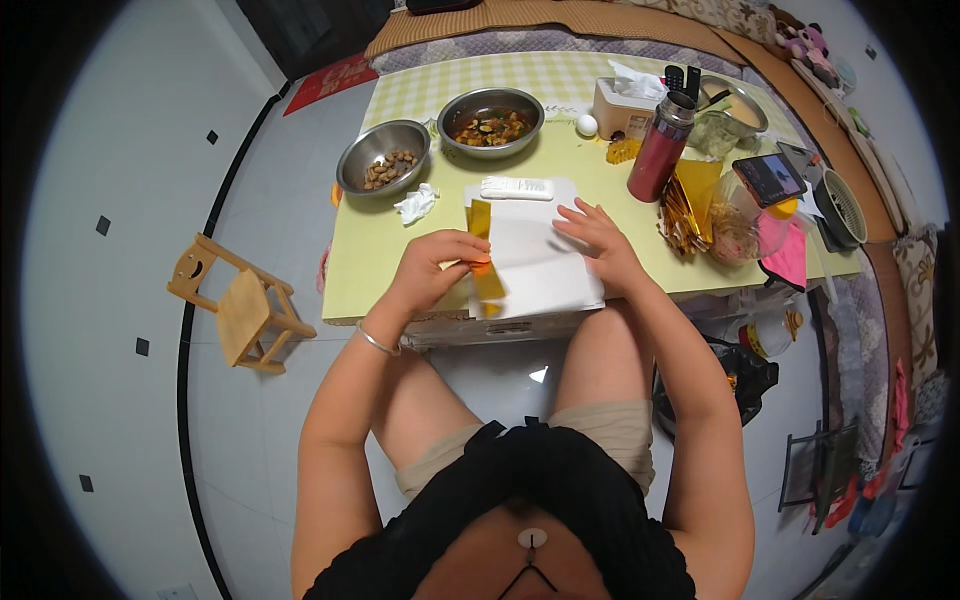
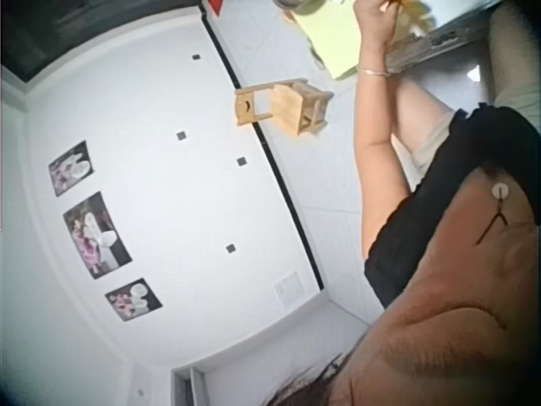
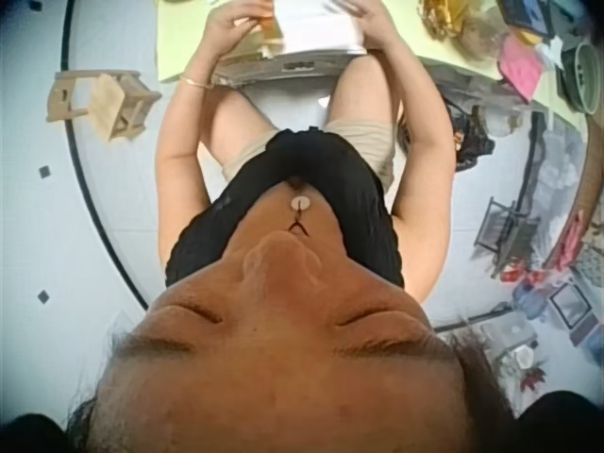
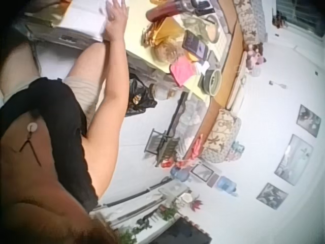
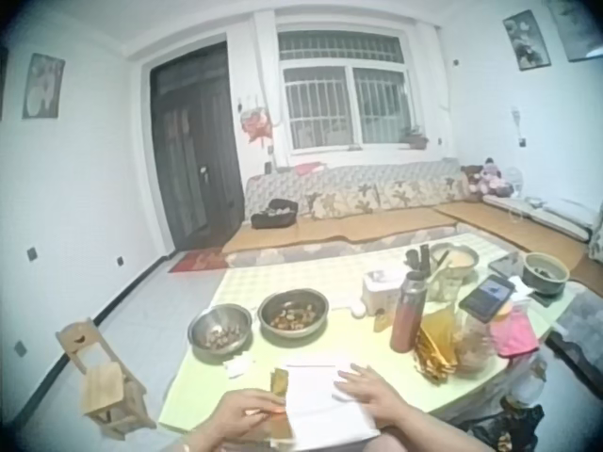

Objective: The person sits on the floor and folds multiple sheets of gold-colored paper into small triangular shapes using a white rectangular board as a guide. The person repeatedly folds the paper in half and then folds the corners to create a specific shape, placing the finished items on the table.

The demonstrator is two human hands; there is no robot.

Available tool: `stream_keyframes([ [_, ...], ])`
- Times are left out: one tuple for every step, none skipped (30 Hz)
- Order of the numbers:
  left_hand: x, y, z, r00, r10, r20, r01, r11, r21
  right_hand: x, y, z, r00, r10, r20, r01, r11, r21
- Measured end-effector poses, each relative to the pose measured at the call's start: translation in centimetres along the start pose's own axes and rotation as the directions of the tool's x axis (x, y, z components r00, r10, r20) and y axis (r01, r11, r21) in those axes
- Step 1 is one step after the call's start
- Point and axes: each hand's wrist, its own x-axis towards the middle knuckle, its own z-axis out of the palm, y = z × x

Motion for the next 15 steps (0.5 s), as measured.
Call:
stream_keyframes([
  [0.2, -0.9, -0.2, 0.998, -0.038, 0.049, 0.041, 0.998, -0.047, -0.7, 0.0, -0.3, 0.998, -0.051, 0.031, 0.054, 0.996, -0.075],
  [0.4, -2.0, -0.3, 0.993, -0.074, 0.097, 0.083, 0.993, -0.089, -1.2, -0.5, -0.7, 0.992, -0.104, 0.066, 0.113, 0.983, -0.147],
  [0.6, -3.3, -0.4, 0.984, -0.106, 0.143, 0.125, 0.984, -0.13, -1.6, -1.3, -1.0, 0.982, -0.156, 0.107, 0.176, 0.96, -0.216],
  [0.9, -4.6, -0.4, 0.974, -0.123, 0.188, 0.152, 0.978, -0.146, -1.7, -2.2, -0.6, 0.971, -0.208, 0.121, 0.232, 0.941, -0.247],
  [1.4, -5.2, 0.0, 0.963, -0.16, 0.215, 0.2, 0.964, -0.177, -1.9, -3.4, -0.3, 0.964, -0.232, 0.128, 0.259, 0.926, -0.275],
  [1.8, -5.8, 0.3, 0.95, -0.196, 0.242, 0.248, 0.947, -0.204, -2.1, -3.3, 0.4, 0.95, -0.268, 0.158, 0.306, 0.894, -0.326],
  [1.9, -6.4, 0.7, 0.935, -0.232, 0.268, 0.296, 0.927, -0.23, -2.3, -3.1, 1.2, 0.934, -0.303, 0.19, 0.354, 0.857, -0.373],
  [2.2, -6.5, 1.2, 0.933, -0.227, 0.278, 0.282, 0.943, -0.176, -2.5, -3.6, 1.4, 0.921, -0.332, 0.202, 0.388, 0.813, -0.434],
  [2.3, -5.9, 1.7, 0.963, -0.147, 0.227, 0.147, 0.989, 0.018, -2.7, -4.3, 1.6, 0.906, -0.364, 0.215, 0.423, 0.763, -0.49],
  [2.1, -5.2, 2.4, 0.98, -0.056, 0.191, 0.013, 0.976, 0.217, -2.8, -4.9, 2.0, 0.889, -0.395, 0.232, 0.455, 0.707, -0.541],
  [1.9, -3.9, 3.2, 0.983, 0.045, 0.178, -0.115, 0.906, 0.407, -3.3, -5.3, 2.5, 0.918, -0.331, 0.217, 0.394, 0.708, -0.586],
  [1.8, -1.4, 3.8, 0.977, 0.025, 0.21, -0.135, 0.836, 0.532, -4.0, -5.6, 3.3, 0.944, -0.265, 0.199, 0.33, 0.706, -0.627],
  [1.9, 1.6, 4.6, 0.952, -0.041, 0.304, -0.139, 0.825, 0.548, -4.5, -5.6, 3.8, 0.967, -0.188, 0.173, 0.256, 0.698, -0.669],
  [0.4, 2.7, 5.7, 0.959, -0.018, 0.282, -0.157, 0.795, 0.586, -4.0, -6.5, 4.2, 0.945, -0.313, 0.091, 0.28, 0.636, -0.719],
  [-0.9, 3.6, 7.1, 0.964, 0.012, 0.264, -0.179, 0.765, 0.618, -3.9, -7.3, 4.4, 0.964, -0.242, 0.113, 0.247, 0.644, -0.725],
])
